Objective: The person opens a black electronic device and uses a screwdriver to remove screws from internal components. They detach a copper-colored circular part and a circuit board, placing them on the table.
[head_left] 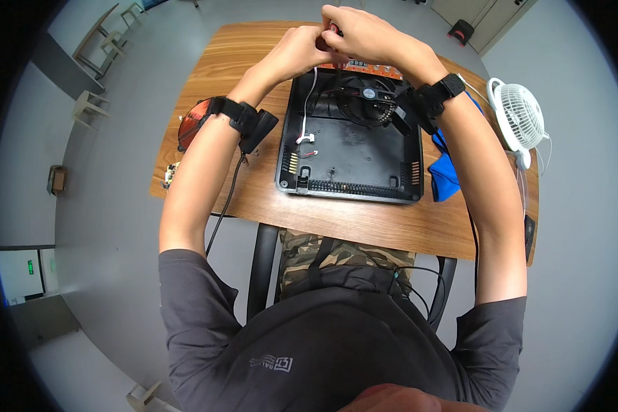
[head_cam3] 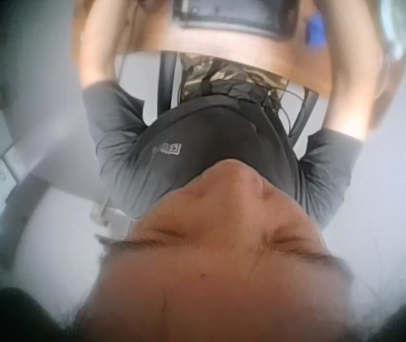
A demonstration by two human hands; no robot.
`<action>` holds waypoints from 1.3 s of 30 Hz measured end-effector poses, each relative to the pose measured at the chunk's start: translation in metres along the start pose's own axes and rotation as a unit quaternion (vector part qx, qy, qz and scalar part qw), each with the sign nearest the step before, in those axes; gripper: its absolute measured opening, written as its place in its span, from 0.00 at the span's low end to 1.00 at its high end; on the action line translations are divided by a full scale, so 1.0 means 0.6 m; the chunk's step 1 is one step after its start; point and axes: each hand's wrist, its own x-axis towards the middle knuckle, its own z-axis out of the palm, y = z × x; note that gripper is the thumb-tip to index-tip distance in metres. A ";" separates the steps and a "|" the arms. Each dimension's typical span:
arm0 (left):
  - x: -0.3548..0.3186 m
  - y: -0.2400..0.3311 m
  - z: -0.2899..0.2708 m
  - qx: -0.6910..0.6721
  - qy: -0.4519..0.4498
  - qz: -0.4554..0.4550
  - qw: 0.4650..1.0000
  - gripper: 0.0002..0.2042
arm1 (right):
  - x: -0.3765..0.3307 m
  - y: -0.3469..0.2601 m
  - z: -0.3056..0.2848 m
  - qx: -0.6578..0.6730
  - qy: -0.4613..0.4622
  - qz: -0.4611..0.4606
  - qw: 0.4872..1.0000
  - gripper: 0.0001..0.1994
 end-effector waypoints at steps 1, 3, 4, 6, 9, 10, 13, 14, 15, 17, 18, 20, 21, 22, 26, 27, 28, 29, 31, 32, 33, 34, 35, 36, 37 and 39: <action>0.010 -0.019 0.002 -0.026 -0.029 0.003 0.999 0.14 | 0.001 -0.002 -0.001 -0.010 -0.031 0.018 0.999 0.15; 0.022 -0.044 0.010 -0.054 -0.065 0.007 0.996 0.15 | 0.001 -0.008 -0.007 -0.029 -0.059 0.048 0.997 0.16; 0.024 -0.055 0.014 -0.056 -0.071 0.006 0.996 0.15 | 0.002 -0.011 -0.003 -0.036 -0.057 0.058 0.996 0.15; 0.027 -0.060 0.027 -0.048 -0.062 0.001 0.997 0.17 | 0.000 -0.016 -0.003 -0.056 -0.055 0.085 0.993 0.16; 0.023 -0.048 0.043 -0.073 -0.013 -0.020 0.997 0.16 | -0.007 -0.026 -0.014 -0.085 -0.030 0.113 0.989 0.16; 0.022 -0.043 0.043 -0.054 0.004 -0.010 0.999 0.17 | -0.005 -0.027 -0.022 -0.135 -0.037 0.118 0.983 0.18; 0.023 -0.017 0.039 0.047 0.000 -0.030 0.998 0.20 | -0.027 -0.030 -0.031 -0.272 0.043 0.032 0.961 0.12; 0.020 -0.020 0.043 0.056 0.017 -0.010 0.998 0.22 | -0.030 -0.033 -0.036 -0.309 0.057 0.000 0.949 0.13; 0.018 -0.022 0.046 0.069 0.023 -0.014 0.997 0.22 | -0.030 -0.033 -0.036 -0.303 0.046 -0.003 0.952 0.13; 0.019 -0.023 0.046 0.095 0.035 -0.021 0.995 0.20 | -0.025 -0.032 -0.032 -0.292 0.026 -0.009 0.956 0.13; 0.017 -0.022 0.046 0.107 0.038 0.002 0.994 0.20 | -0.023 -0.036 -0.035 -0.301 -0.015 0.006 0.953 0.15; 0.021 -0.016 0.036 0.097 -0.008 0.009 0.995 0.18 | -0.014 -0.033 -0.028 -0.238 -0.018 0.093 0.967 0.18; 0.021 -0.017 0.034 0.092 -0.030 0.013 0.995 0.18 | -0.010 -0.031 -0.028 -0.206 -0.019 0.135 0.969 0.19; 0.022 -0.030 0.033 -0.028 -0.041 0.039 0.998 0.15 | -0.007 -0.025 -0.035 -0.159 -0.062 0.173 0.970 0.21; 0.016 -0.013 0.021 -0.215 -0.048 0.046 0.974 0.13 | -0.005 -0.032 -0.036 -0.094 -0.065 0.191 0.975 0.26; 0.015 -0.007 0.021 -0.187 -0.042 0.030 0.981 0.13 | -0.003 -0.031 -0.034 -0.097 -0.067 0.188 0.975 0.26; 0.013 0.000 0.020 -0.159 -0.036 0.015 0.987 0.14 | -0.001 -0.028 -0.032 -0.100 -0.070 0.185 0.975 0.27; 0.014 0.004 0.017 -0.129 -0.028 0.001 0.991 0.14 | 0.003 -0.037 -0.039 -0.104 -0.071 0.180 0.976 0.27; 0.012 0.010 0.021 -0.090 0.014 0.004 0.996 0.16 | 0.001 -0.058 -0.058 -0.133 -0.100 0.187 0.968 0.25; 0.011 0.020 0.027 -0.053 0.049 0.022 0.997 0.17 | 0.010 -0.072 -0.074 -0.158 -0.142 0.199 0.957 0.24; 0.012 0.028 0.032 -0.017 0.084 0.041 0.995 0.18 | 0.014 -0.078 -0.083 -0.184 -0.184 0.211 0.942 0.23; 0.015 0.022 0.046 -0.042 0.107 0.015 0.993 0.19 | 0.009 -0.072 -0.076 -0.226 -0.131 0.190 0.947 0.20; 0.014 0.026 0.049 -0.047 0.113 0.002 0.993 0.19 | 0.007 -0.068 -0.069 -0.224 -0.119 0.191 0.948 0.19; 0.013 0.029 0.051 -0.051 0.118 -0.011 0.992 0.19 | 0.006 -0.064 -0.063 -0.222 -0.108 0.192 0.950 0.19; 0.012 0.032 0.052 -0.055 0.123 -0.024 0.991 0.19 | 0.005 -0.058 -0.055 -0.220 -0.097 0.194 0.951 0.19; 0.015 0.030 0.053 -0.030 0.101 -0.024 0.994 0.20 | -0.004 -0.050 -0.043 -0.219 -0.057 0.167 0.960 0.17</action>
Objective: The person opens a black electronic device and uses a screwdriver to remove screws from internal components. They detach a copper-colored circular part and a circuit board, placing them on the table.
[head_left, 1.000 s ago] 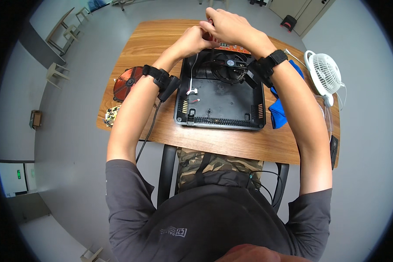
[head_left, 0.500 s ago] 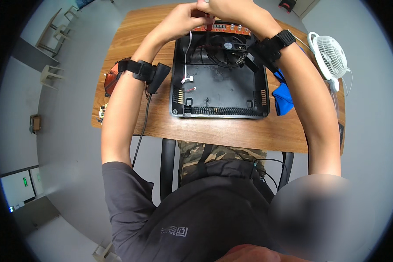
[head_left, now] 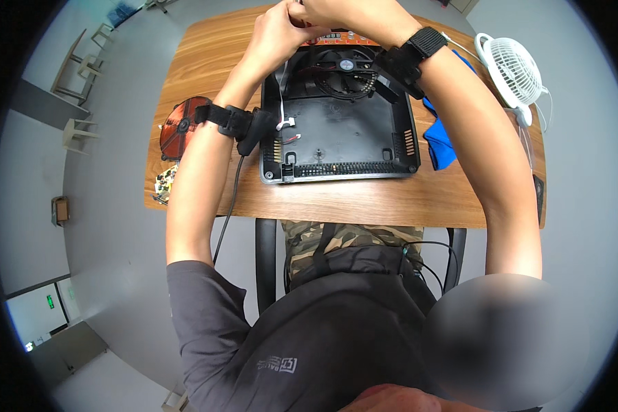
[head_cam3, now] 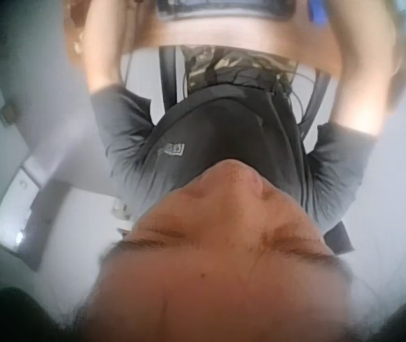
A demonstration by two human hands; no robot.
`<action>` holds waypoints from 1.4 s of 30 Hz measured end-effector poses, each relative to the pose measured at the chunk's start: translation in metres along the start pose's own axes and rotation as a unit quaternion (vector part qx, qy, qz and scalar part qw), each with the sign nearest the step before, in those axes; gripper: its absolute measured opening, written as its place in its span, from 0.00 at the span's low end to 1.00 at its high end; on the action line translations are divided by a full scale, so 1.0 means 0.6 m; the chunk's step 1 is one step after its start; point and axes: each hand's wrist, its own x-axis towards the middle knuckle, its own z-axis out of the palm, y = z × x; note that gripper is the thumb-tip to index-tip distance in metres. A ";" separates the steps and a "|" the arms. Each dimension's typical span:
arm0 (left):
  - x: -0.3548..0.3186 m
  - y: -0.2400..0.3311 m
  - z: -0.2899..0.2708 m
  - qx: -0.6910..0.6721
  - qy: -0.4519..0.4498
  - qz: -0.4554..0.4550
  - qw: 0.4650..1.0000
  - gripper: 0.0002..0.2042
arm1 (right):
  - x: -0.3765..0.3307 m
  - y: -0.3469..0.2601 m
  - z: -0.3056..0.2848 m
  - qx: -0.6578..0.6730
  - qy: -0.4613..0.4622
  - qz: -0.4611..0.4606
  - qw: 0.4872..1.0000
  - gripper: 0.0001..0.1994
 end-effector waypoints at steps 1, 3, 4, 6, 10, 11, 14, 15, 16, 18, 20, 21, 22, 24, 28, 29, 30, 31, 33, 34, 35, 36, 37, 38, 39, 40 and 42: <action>-0.002 0.000 0.002 -0.020 -0.014 0.017 1.000 0.20 | -0.001 0.005 0.006 0.007 0.002 -0.002 1.000 0.17; 0.008 -0.013 -0.009 -0.021 -0.101 0.027 0.994 0.23 | -0.006 0.007 0.001 0.023 -0.006 -0.001 1.000 0.19; 0.007 -0.023 -0.016 -0.024 -0.127 0.029 0.991 0.18 | -0.009 0.006 -0.001 0.034 -0.010 -0.005 0.999 0.20; 0.014 -0.040 -0.021 -0.031 -0.184 0.043 0.981 0.10 | -0.015 0.010 -0.012 0.052 -0.014 -0.005 0.999 0.23; 0.019 -0.076 -0.017 -0.065 -0.163 0.022 0.984 0.12 | -0.017 0.015 -0.008 0.094 -0.019 -0.027 0.995 0.25; 0.011 -0.057 -0.020 -0.042 -0.168 0.006 0.985 0.14 | -0.018 0.012 -0.003 0.098 -0.003 -0.019 0.995 0.23; 0.013 -0.052 0.001 -0.004 -0.107 0.008 0.994 0.16 | -0.021 0.018 0.004 0.087 0.056 -0.019 0.994 0.22; 0.014 -0.046 0.004 0.046 -0.093 -0.006 0.995 0.21 | -0.021 0.016 0.018 0.077 0.119 -0.017 0.990 0.17; 0.015 -0.039 0.007 0.064 -0.081 -0.003 0.995 0.21 | -0.011 0.016 0.028 0.063 0.111 -0.008 0.992 0.15; 0.008 -0.023 0.018 0.093 -0.056 -0.002 0.994 0.20 | 0.001 0.008 0.038 0.034 0.088 0.010 0.996 0.11; 0.003 -0.009 0.018 0.092 -0.057 -0.016 0.994 0.20 | -0.005 0.001 0.047 0.013 0.135 -0.006 0.991 0.09; 0.002 -0.007 0.015 0.088 -0.065 -0.015 0.994 0.20 | -0.004 -0.003 0.047 0.017 0.130 -0.007 0.991 0.08; 0.003 -0.008 0.011 0.084 -0.073 -0.015 0.994 0.20 | -0.005 -0.003 0.047 0.022 0.125 -0.009 0.992 0.08; 0.004 -0.028 -0.005 0.019 -0.109 -0.006 0.994 0.17 | -0.009 -0.003 0.035 0.046 0.109 -0.025 0.993 0.09; 0.006 -0.071 -0.021 -0.041 -0.141 0.001 0.989 0.15 | -0.019 -0.003 0.013 0.065 0.032 -0.035 0.997 0.16; 0.008 -0.070 -0.020 -0.035 -0.135 0.001 0.990 0.14 | -0.018 -0.002 0.008 0.058 -0.002 -0.034 0.998 0.18; 0.006 -0.069 -0.019 -0.026 -0.117 0.003 0.993 0.15 | -0.014 -0.003 0.011 0.057 0.008 -0.034 0.998 0.19; 0.001 -0.068 -0.017 -0.018 -0.099 0.005 0.995 0.16 | -0.011 -0.005 0.018 0.056 0.018 -0.035 0.998 0.20; -0.006 -0.051 -0.014 0.030 -0.081 -0.015 0.996 0.16 | -0.012 -0.007 0.012 0.068 0.050 -0.030 0.996 0.19; -0.007 -0.041 -0.013 0.045 -0.060 -0.021 0.997 0.18 | -0.011 -0.004 0.008 0.072 0.053 -0.029 0.996 0.19; -0.012 -0.028 -0.012 0.061 -0.039 -0.030 0.997 0.20 | -0.013 -0.004 0.000 0.078 0.056 -0.028 0.995 0.19; -0.014 -0.019 -0.009 0.077 -0.018 -0.038 0.996 0.21 | -0.013 -0.005 -0.006 0.084 0.059 -0.027 0.994 0.20; -0.016 -0.016 -0.005 0.071 0.000 -0.048 0.996 0.27 | -0.012 -0.007 0.002 0.079 0.084 -0.027 0.993 0.20; -0.013 -0.014 -0.003 0.083 -0.016 -0.054 0.995 0.28 | -0.014 -0.010 0.011 0.072 0.108 -0.025 0.991 0.20; -0.009 -0.012 -0.002 0.095 -0.033 -0.059 0.993 0.29 | -0.013 -0.009 0.017 0.065 0.133 -0.022 0.989 0.20; -0.006 -0.011 -0.001 0.107 -0.050 -0.064 0.991 0.30 | -0.008 -0.006 0.022 0.062 0.101 -0.009 0.993 0.19; -0.009 -0.018 -0.002 0.082 -0.058 -0.041 0.994 0.24 | -0.006 -0.014 0.007 0.061 0.036 0.010 0.997 0.18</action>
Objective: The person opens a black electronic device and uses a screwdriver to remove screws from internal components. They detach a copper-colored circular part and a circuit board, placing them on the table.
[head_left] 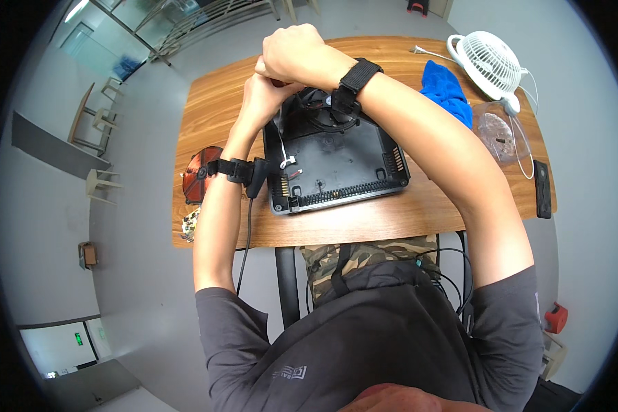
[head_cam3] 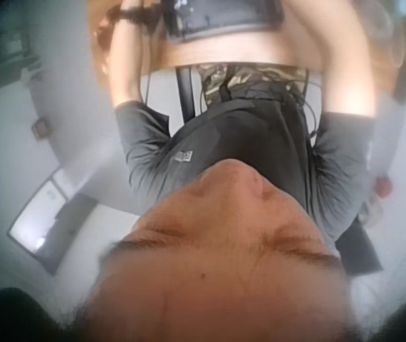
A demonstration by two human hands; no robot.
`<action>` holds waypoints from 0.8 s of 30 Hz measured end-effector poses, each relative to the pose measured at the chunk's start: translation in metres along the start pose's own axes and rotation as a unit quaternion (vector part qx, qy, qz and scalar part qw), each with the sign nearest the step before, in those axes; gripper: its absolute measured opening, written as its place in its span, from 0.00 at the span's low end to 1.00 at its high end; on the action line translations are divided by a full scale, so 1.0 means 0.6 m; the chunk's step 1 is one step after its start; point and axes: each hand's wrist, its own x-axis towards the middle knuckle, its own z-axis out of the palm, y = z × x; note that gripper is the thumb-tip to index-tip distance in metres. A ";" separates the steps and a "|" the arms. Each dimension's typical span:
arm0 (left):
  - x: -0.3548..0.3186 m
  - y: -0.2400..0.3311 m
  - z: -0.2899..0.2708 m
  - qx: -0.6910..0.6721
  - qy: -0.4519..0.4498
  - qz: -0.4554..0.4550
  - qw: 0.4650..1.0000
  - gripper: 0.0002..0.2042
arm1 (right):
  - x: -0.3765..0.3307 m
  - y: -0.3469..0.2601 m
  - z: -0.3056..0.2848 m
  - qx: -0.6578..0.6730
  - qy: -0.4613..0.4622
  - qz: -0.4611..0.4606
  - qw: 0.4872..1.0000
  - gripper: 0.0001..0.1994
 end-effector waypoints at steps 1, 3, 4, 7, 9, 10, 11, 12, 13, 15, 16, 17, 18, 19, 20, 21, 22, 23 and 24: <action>0.000 -0.008 -0.001 -0.007 -0.004 0.014 1.000 0.22 | 0.003 -0.004 -0.007 0.000 -0.028 0.011 1.000 0.18; -0.003 -0.039 -0.003 -0.045 -0.024 0.027 0.998 0.21 | 0.005 -0.015 -0.021 0.002 -0.086 0.029 0.996 0.18; 0.002 -0.061 -0.002 -0.077 -0.042 0.031 0.996 0.20 | 0.004 -0.018 -0.028 0.007 -0.102 0.035 0.994 0.19; 0.004 -0.043 -0.005 -0.077 -0.049 0.004 0.996 0.20 | 0.003 -0.017 -0.038 -0.005 -0.125 0.053 0.991 0.19; 0.000 -0.008 0.001 -0.045 -0.025 -0.004 0.999 0.20 | -0.002 -0.011 -0.036 -0.041 -0.106 0.060 0.992 0.17; -0.006 0.004 0.005 -0.027 -0.004 -0.003 1.000 0.19 | -0.002 -0.009 -0.034 -0.038 -0.107 0.056 0.992 0.17; -0.009 0.013 0.007 -0.009 0.018 -0.001 1.000 0.18 | -0.002 -0.006 -0.032 -0.035 -0.107 0.053 0.992 0.17; -0.009 0.016 0.008 -0.012 0.021 0.002 1.000 0.18 | -0.002 -0.004 -0.029 -0.033 -0.107 0.050 0.992 0.17; -0.009 0.016 0.011 -0.015 0.024 0.005 1.000 0.18 | -0.002 -0.002 -0.022 -0.031 -0.095 0.048 0.994 0.16; -0.005 0.004 0.009 -0.014 0.002 0.011 1.000 0.19 | -0.004 -0.005 -0.024 -0.029 -0.100 0.029 0.994 0.15; -0.002 -0.013 0.009 -0.059 -0.010 0.017 0.998 0.18 | -0.005 -0.007 -0.025 -0.028 -0.102 0.019 0.994 0.15; 0.001 -0.022 0.008 -0.102 -0.024 0.024 0.994 0.18 | -0.009 -0.002 -0.025 -0.014 -0.092 0.007 0.996 0.17; 0.005 -0.029 0.008 -0.146 -0.039 0.031 0.988 0.17 | -0.007 0.005 -0.015 -0.011 -0.065 -0.010 0.998 0.17; 0.008 -0.036 0.007 -0.149 -0.036 0.027 0.988 0.17 | -0.003 0.015 0.002 -0.007 -0.037 -0.027 0.999 0.18; 0.006 -0.032 0.004 -0.151 -0.036 0.024 0.988 0.16 | -0.003 0.021 0.010 -0.004 -0.009 -0.042 0.999 0.20; 0.006 -0.027 0.001 -0.153 -0.035 0.022 0.987 0.16 | -0.004 0.025 0.018 0.000 0.022 -0.046 0.999 0.19; 0.009 -0.022 0.001 -0.110 -0.030 0.014 0.993 0.16 | -0.005 0.030 0.026 0.004 0.053 -0.050 0.997 0.18; 0.012 -0.018 0.002 -0.065 -0.024 0.005 0.998 0.16 | -0.005 0.031 0.029 0.010 0.084 -0.056 0.995 0.18; 0.008 -0.015 -0.001 -0.021 -0.013 -0.008 1.000 0.16 | -0.008 0.018 0.003 0.001 0.023 -0.049 0.999 0.18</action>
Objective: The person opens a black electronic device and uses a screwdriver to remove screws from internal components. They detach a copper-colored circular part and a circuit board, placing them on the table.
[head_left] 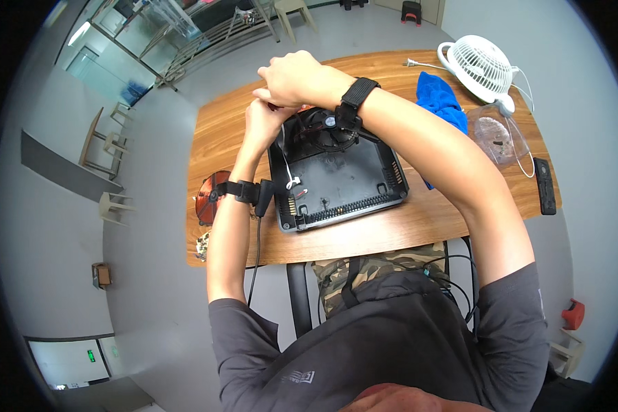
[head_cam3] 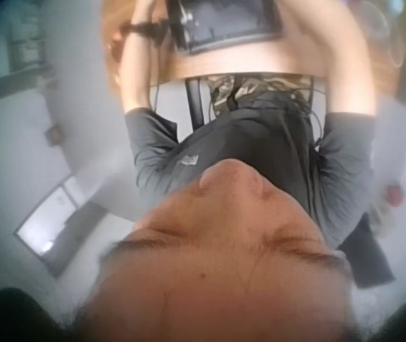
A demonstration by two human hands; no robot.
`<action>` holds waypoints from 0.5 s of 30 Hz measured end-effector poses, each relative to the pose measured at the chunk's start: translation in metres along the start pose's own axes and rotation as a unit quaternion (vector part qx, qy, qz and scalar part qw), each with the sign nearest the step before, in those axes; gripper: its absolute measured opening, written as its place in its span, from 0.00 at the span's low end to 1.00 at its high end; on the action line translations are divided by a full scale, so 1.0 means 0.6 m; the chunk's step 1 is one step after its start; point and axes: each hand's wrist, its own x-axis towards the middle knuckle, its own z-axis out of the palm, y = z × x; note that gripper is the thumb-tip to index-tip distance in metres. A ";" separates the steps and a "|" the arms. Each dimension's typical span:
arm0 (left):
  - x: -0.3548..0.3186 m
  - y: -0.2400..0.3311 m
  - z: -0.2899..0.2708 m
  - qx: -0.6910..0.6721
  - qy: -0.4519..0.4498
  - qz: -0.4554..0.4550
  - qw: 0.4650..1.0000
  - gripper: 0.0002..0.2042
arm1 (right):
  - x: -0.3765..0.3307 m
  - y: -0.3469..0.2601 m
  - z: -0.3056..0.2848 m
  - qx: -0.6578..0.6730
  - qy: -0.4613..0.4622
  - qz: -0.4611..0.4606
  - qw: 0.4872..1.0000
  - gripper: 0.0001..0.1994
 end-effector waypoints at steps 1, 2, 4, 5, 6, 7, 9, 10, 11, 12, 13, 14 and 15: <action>-0.005 0.006 -0.001 0.004 0.004 -0.017 1.000 0.17 | 0.003 -0.011 -0.028 -0.006 -0.062 0.007 0.998 0.19; -0.008 0.019 0.004 0.015 0.017 -0.021 1.000 0.18 | 0.002 -0.015 -0.050 -0.012 -0.123 0.019 0.992 0.20; -0.013 0.037 0.011 0.036 0.044 -0.029 0.998 0.19 | 0.003 -0.008 -0.036 0.001 -0.095 0.024 0.995 0.17; -0.013 0.038 0.011 0.038 0.048 -0.011 0.998 0.20 | 0.007 -0.009 -0.032 -0.007 -0.100 0.028 0.995 0.16; -0.011 0.028 0.012 -0.004 0.035 0.004 0.999 0.21 | 0.010 -0.009 -0.027 -0.014 -0.105 0.031 0.994 0.16; -0.009 0.008 0.012 -0.045 0.022 0.018 0.999 0.22 | 0.010 -0.008 -0.022 -0.011 -0.093 0.016 0.995 0.15; -0.003 -0.008 0.007 -0.105 -0.013 0.039 0.994 0.22 | 0.006 -0.002 -0.009 -0.009 -0.074 -0.012 0.997 0.16; 0.000 -0.014 0.001 -0.121 -0.034 0.046 0.991 0.20 | 0.006 0.005 0.000 0.006 -0.055 -0.023 0.998 0.17; 0.001 -0.020 -0.004 -0.136 -0.054 0.051 0.988 0.18 | 0.007 0.011 0.011 0.023 -0.037 -0.036 0.998 0.17; 0.002 -0.024 -0.004 -0.123 -0.051 0.045 0.990 0.18 | 0.006 0.016 0.023 0.039 -0.019 -0.048 0.998 0.19; 0.003 -0.029 -0.004 -0.110 -0.049 0.040 0.992 0.18 | 0.005 0.017 0.035 0.045 -0.003 -0.045 0.998 0.18; 0.004 -0.030 -0.008 -0.096 -0.044 0.035 0.994 0.18 | 0.005 0.014 0.036 0.051 0.016 -0.044 0.998 0.18; 0.005 -0.030 -0.008 -0.069 -0.032 0.028 0.997 0.18 | 0.007 0.011 0.035 0.056 0.034 -0.043 0.997 0.17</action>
